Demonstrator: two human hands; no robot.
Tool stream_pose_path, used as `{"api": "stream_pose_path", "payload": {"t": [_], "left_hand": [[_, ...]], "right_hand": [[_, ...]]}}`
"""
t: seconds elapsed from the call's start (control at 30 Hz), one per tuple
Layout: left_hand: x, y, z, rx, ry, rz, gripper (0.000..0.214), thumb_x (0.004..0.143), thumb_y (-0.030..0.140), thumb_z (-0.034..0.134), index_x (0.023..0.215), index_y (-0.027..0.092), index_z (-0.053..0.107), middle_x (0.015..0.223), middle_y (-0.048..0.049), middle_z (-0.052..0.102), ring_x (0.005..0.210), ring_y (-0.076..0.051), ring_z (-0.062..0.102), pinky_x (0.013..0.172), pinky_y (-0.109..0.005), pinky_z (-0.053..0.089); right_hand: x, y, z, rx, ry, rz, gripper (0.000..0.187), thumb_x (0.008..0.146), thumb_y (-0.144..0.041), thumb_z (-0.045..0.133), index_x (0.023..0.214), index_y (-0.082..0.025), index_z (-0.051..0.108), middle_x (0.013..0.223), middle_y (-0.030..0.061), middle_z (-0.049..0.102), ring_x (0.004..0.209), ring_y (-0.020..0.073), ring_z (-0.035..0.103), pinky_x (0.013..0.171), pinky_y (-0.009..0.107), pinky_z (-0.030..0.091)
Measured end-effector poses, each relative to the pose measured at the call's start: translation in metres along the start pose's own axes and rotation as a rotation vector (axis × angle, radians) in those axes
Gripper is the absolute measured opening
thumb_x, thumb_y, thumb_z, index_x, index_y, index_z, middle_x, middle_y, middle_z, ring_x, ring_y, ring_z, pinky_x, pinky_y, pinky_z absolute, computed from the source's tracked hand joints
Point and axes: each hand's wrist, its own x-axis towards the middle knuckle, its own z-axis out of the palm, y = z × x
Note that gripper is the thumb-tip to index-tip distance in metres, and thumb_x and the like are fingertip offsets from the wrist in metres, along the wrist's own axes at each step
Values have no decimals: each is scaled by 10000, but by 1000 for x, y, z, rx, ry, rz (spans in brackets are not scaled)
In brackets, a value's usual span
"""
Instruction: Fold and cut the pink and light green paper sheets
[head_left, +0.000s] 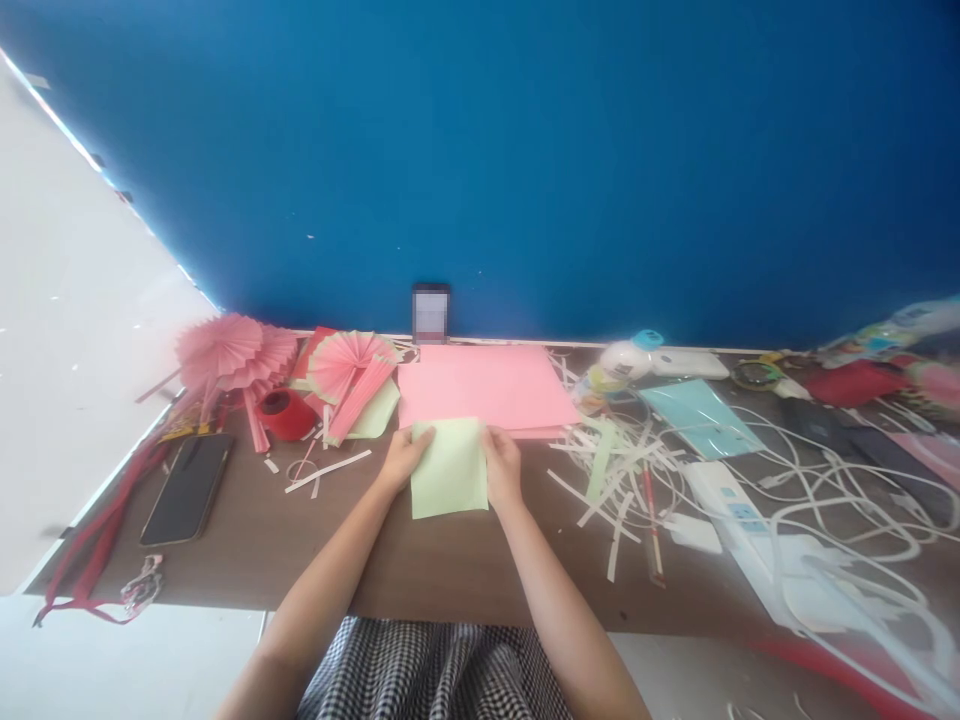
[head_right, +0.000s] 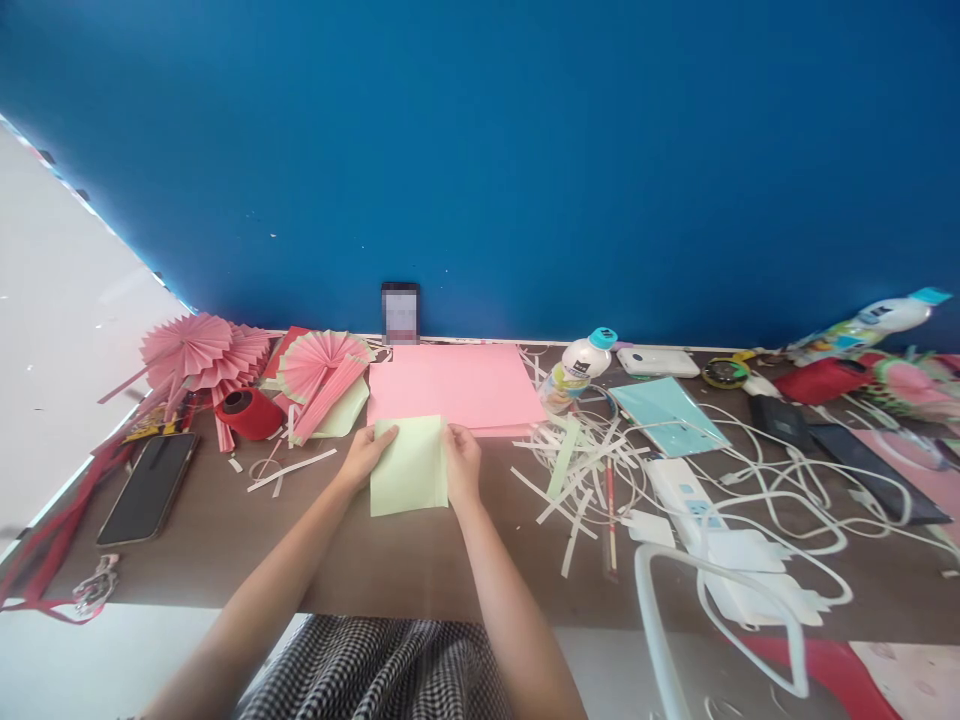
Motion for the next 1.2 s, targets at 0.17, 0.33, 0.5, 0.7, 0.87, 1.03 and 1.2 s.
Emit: {"api": "stream_pose_path", "payload": {"t": [0.17, 0.33, 0.5, 0.7, 0.87, 1.03, 1.2], "left_hand": [[0, 1, 1, 5, 49, 22, 407, 634, 505, 615, 736, 111, 622, 588, -55, 607, 532, -162, 556, 496, -246, 426], [1, -1, 1, 19, 63, 65, 428, 645, 513, 600, 748, 98, 615, 603, -51, 608, 522, -151, 551, 484, -237, 417], [1, -1, 1, 13, 87, 43, 422, 626, 509, 616, 738, 102, 621, 569, -37, 597, 523, -160, 556, 487, -238, 409], [1, -1, 1, 23, 100, 32, 404, 624, 497, 618, 723, 106, 621, 538, -27, 578, 514, -159, 548, 480, -237, 402], [1, -1, 1, 46, 104, 34, 404, 623, 504, 613, 709, 109, 616, 532, -23, 571, 517, -160, 547, 476, -235, 399], [1, 0, 2, 79, 92, 82, 396, 648, 508, 586, 711, 117, 598, 573, -25, 579, 538, -154, 546, 492, -231, 403], [0, 2, 3, 144, 108, 164, 344, 715, 480, 525, 718, 138, 568, 673, -14, 587, 611, -134, 534, 551, -215, 408]], "right_hand": [[0, -4, 0, -47, 2, -21, 272, 695, -422, 607, 808, -175, 611, 799, 45, 657, 755, 191, 590, 680, 301, 450], [1, -7, -2, -126, -9, -14, 265, 673, -392, 630, 811, -165, 638, 864, 67, 663, 821, 215, 594, 731, 329, 450], [1, -4, -3, -112, -3, -5, 266, 674, -396, 628, 803, -164, 631, 837, 67, 664, 796, 214, 596, 708, 325, 455], [0, -2, 0, -77, 11, -4, 263, 688, -413, 614, 797, -174, 612, 779, 42, 652, 724, 184, 588, 648, 289, 451], [-1, -5, 1, -104, 20, -7, 280, 685, -428, 610, 797, -172, 609, 783, 50, 652, 720, 191, 591, 639, 295, 458], [1, -5, -3, -170, -8, -43, 276, 682, -411, 613, 816, -171, 628, 836, 66, 665, 794, 212, 604, 711, 328, 468], [3, -4, -5, -254, -31, -93, 261, 678, -397, 613, 793, -163, 624, 836, 78, 667, 813, 221, 609, 753, 350, 465]]}}
